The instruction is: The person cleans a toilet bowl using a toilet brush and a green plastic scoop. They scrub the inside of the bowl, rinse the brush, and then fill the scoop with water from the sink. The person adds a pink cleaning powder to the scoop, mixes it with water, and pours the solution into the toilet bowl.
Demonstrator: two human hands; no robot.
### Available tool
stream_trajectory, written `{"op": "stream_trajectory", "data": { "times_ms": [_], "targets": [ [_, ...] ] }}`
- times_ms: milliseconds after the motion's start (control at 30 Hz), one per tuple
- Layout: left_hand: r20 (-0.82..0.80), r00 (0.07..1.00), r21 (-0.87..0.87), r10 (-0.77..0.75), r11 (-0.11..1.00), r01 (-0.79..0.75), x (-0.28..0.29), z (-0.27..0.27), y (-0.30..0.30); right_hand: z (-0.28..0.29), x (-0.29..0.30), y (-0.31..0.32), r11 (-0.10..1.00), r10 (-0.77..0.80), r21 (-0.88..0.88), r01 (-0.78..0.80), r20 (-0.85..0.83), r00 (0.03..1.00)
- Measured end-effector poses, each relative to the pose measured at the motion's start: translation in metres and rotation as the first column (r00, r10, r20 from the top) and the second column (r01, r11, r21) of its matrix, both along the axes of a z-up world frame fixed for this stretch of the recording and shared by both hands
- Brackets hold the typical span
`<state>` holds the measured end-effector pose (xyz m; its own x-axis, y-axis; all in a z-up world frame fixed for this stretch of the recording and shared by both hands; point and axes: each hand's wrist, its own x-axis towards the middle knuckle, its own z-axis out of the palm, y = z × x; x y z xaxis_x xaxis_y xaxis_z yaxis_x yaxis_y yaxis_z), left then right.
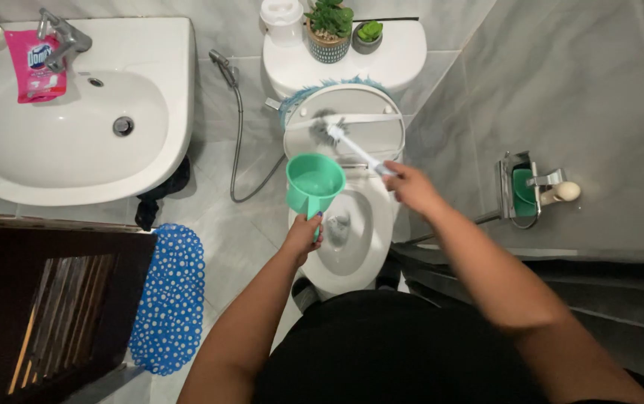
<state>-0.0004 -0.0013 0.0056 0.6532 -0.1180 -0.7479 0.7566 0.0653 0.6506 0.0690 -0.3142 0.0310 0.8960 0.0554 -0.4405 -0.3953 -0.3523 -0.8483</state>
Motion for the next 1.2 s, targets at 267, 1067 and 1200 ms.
{"op": "stream_trajectory", "data": {
  "times_ms": [267, 1067, 1200],
  "targets": [
    [0.061, 0.998, 0.024, -0.024, 0.999, 0.022, -0.011, -0.003, 0.012, -0.042, -0.027, -0.058, 0.992, -0.120, -0.059, 0.114, -0.108, 0.987],
    [-0.040, 0.998, 0.016, 0.044, 0.999, -0.043, -0.018, -0.055, 0.032, -0.136, 0.022, 0.081, 0.994, -0.073, 0.074, 0.083, -0.123, 0.990],
    [-0.050, 0.996, 0.002, 0.069, 0.998, -0.068, -0.022, -0.077, 0.031, -0.109, 0.015, 0.074, 0.990, -0.112, 0.066, 0.127, -0.200, 0.973]
  ]
}}
